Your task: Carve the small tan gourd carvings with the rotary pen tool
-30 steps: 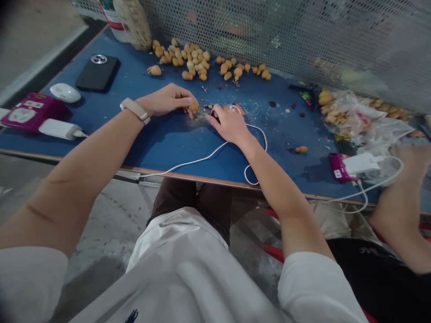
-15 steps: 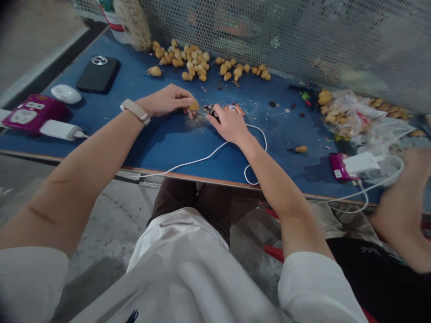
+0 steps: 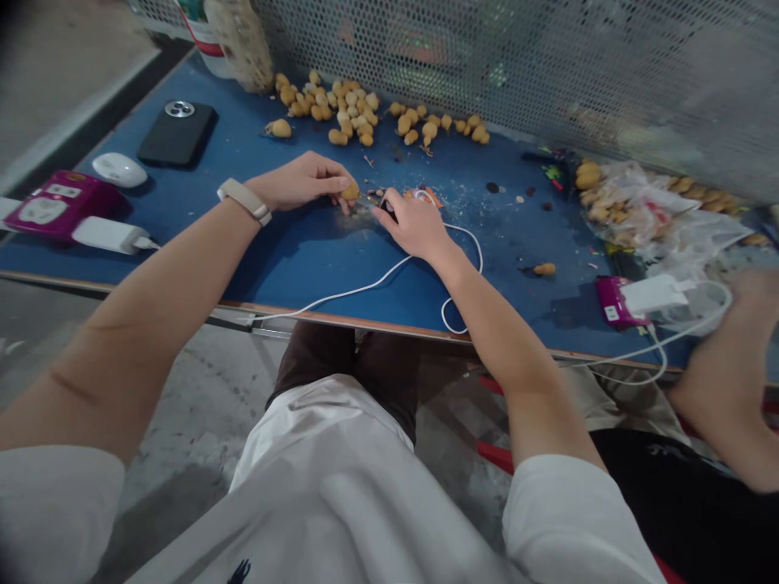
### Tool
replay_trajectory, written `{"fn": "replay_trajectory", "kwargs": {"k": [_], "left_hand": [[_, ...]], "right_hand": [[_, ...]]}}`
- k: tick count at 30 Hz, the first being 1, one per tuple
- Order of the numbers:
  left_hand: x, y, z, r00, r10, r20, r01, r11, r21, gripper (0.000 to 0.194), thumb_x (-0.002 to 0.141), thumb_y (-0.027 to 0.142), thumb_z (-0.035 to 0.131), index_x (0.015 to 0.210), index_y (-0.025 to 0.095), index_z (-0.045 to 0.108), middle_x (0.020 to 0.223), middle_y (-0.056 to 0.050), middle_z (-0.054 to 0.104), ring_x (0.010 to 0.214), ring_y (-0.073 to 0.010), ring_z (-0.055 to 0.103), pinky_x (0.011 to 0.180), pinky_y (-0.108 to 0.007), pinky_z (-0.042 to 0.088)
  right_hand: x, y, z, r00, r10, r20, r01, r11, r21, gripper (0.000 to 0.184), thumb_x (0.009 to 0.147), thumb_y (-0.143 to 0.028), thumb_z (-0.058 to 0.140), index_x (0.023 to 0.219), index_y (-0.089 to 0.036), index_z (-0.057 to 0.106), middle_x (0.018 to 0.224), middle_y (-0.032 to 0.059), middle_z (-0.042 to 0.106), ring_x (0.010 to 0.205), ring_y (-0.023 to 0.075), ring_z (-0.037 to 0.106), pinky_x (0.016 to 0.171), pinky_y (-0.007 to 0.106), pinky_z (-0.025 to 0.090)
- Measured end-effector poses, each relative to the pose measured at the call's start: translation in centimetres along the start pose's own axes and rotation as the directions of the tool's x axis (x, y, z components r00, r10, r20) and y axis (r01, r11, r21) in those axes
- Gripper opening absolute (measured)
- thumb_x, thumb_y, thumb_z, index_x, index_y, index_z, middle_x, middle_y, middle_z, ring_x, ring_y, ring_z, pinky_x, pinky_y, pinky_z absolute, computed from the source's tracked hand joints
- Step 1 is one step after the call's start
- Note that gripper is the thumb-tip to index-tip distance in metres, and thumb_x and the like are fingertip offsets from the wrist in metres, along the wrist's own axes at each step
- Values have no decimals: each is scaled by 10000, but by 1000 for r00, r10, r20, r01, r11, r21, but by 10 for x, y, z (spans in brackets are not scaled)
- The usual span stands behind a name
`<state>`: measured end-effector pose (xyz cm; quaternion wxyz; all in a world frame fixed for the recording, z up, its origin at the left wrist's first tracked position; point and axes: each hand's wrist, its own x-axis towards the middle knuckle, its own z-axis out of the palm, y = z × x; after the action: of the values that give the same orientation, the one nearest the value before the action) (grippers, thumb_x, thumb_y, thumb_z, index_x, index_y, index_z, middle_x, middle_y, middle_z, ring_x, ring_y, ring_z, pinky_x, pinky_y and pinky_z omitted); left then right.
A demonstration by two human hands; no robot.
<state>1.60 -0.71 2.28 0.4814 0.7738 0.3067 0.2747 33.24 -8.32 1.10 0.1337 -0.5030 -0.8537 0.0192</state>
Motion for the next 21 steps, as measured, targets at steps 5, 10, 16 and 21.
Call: {"fn": "replay_trajectory", "kwargs": {"k": [5,10,16,21], "left_hand": [[1,-1,-1,1000,2,29,-1,1000,-4,463,1134,671,967,1148,208,981,1046,-120,960,961,-227,850,989,-372,667],[0,2,0,1000,-3,20,3,1000,0,431,1115,647,980,1128,216,977,1019,-113,941,993,-256,860,982,-378,664],[0,3,1,1000,-29,-3,29,999,-17,527,1055,713,1017,1124,194,956,974,-118,918,1021,-289,857,990,-395,659],[0,2,-1,999,-23,33,23,1000,9,570,1038,818,974,1167,263,981,1034,-89,957,1055,-267,826,1063,-438,651]], "right_hand": [[0,1,1,999,-13,-29,15,999,40,809,1297,-906,241,1485,-294,737,1099,163,866,1150,475,819,1013,563,586],[-1,-1,-1,1000,4,-20,-3,999,43,826,1293,-897,228,1469,-280,747,1106,184,871,1159,491,817,1027,582,589],[0,-2,-2,1000,6,-1,-6,1000,21,792,1307,-863,224,1487,-280,730,1178,187,883,1172,471,808,1032,562,586],[1,-2,-2,1000,14,8,-14,1000,6,842,1293,-898,203,1478,-275,738,1183,204,888,1179,488,819,1030,561,575]]}}
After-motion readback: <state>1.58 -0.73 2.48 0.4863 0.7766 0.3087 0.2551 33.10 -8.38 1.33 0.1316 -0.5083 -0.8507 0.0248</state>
